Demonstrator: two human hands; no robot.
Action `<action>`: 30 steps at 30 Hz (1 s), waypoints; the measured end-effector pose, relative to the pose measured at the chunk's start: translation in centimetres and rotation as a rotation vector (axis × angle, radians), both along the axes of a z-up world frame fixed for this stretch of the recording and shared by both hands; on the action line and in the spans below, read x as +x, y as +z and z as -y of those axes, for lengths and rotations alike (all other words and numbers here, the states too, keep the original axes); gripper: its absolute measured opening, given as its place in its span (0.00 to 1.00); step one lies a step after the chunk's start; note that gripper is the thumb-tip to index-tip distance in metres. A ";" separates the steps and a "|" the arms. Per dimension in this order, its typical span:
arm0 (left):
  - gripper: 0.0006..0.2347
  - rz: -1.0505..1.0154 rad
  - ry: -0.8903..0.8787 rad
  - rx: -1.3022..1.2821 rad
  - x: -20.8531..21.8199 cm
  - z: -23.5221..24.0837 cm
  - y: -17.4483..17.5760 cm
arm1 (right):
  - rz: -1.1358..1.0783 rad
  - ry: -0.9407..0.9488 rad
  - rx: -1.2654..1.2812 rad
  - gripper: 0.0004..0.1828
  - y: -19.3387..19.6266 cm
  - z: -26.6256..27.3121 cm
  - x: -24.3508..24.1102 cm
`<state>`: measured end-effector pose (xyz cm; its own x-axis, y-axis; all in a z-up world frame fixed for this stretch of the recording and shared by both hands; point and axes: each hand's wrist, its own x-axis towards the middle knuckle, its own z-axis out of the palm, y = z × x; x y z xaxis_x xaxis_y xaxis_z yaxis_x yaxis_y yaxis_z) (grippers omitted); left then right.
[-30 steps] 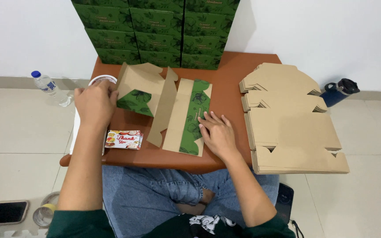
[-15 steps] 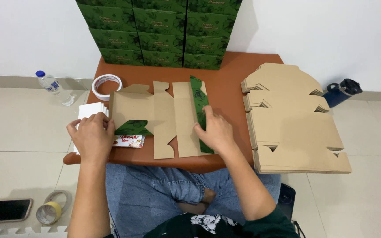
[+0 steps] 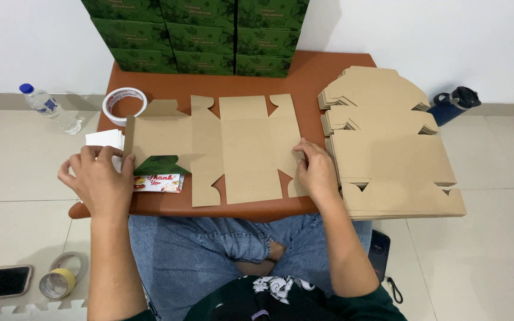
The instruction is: The person assembles a flat cardboard box by folding its sides and inserting tabs into slots. They then place a small thank you card inside the box, close the lid, and stack the finished box with others.
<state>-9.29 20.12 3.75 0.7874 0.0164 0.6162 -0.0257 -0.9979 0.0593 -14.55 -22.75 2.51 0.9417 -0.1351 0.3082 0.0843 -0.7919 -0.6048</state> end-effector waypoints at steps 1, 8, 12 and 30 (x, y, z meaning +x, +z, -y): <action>0.09 -0.002 -0.001 0.002 -0.2 0.3 0.2 | -0.002 -0.001 0.002 0.24 -0.2 0.0 -0.1; 0.07 0.202 -0.283 -0.137 -3.8 7.4 3.9 | -0.156 0.181 -0.198 0.21 3.8 -0.9 -3.4; 0.19 -0.217 -0.853 -0.204 -6.7 14.4 4.3 | -0.352 0.326 -0.315 0.44 8.2 -2.1 -7.0; 0.32 -0.743 -0.856 -0.045 -7.9 17.7 2.7 | -0.312 0.275 -0.255 0.19 7.7 -1.0 -9.2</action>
